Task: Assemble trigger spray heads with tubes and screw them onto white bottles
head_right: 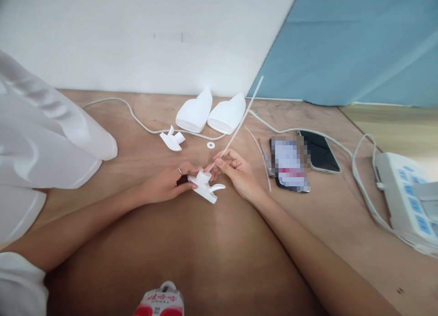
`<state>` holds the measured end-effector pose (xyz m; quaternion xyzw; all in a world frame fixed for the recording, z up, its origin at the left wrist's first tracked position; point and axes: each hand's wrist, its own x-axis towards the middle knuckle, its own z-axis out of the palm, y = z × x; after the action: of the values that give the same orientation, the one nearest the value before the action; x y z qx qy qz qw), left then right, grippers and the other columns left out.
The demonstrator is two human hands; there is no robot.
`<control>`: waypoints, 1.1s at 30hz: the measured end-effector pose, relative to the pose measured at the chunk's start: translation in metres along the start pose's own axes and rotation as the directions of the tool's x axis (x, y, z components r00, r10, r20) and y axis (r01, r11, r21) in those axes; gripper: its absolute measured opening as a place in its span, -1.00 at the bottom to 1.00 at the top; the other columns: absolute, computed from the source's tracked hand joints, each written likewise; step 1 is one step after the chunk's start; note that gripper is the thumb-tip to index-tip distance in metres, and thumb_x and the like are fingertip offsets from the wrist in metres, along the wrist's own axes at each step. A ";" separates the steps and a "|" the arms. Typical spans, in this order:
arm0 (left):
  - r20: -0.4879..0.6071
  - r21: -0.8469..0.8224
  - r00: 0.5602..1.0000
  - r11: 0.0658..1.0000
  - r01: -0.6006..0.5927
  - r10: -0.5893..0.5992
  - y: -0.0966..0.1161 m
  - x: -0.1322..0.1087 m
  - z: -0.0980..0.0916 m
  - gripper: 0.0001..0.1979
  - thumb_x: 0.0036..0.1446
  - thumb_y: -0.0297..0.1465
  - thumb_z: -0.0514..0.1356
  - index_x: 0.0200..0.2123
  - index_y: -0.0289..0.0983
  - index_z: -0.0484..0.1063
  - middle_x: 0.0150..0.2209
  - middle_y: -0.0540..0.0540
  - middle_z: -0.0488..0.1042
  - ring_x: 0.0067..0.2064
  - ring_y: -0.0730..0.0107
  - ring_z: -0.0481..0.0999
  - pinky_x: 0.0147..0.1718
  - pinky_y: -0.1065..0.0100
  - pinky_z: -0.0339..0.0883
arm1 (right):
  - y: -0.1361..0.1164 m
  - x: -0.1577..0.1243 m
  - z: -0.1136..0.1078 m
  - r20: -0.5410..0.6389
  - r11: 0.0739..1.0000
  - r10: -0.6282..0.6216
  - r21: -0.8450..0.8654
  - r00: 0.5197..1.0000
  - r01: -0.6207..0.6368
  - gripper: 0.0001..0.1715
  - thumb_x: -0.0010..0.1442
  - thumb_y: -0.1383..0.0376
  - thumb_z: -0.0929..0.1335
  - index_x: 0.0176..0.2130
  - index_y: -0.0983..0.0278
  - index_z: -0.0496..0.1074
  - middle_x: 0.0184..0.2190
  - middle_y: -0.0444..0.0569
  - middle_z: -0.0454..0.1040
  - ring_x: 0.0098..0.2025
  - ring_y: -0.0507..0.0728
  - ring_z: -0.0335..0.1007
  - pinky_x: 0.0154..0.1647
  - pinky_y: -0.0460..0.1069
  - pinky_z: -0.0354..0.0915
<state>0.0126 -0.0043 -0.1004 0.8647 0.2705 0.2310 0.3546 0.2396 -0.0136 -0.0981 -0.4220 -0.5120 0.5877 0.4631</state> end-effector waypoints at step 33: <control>0.034 0.052 0.999 0.999 0.016 -0.018 0.002 0.002 -0.001 -0.72 0.28 -0.31 0.09 0.03 -0.23 0.28 -0.09 -0.13 0.43 0.00 0.22 0.42 -0.01 0.18 0.29 | -0.003 -0.004 0.007 0.015 0.999 -0.045 -0.015 0.999 0.046 -0.72 0.17 0.12 0.41 -0.29 0.23 0.29 -0.43 -0.13 0.54 -0.53 -0.01 0.42 -0.53 -0.10 0.38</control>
<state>0.0139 -0.0032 -0.0979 0.8751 0.2775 0.2062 0.3385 0.2338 -0.0186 -0.0941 -0.4096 -0.5293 0.5760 0.4694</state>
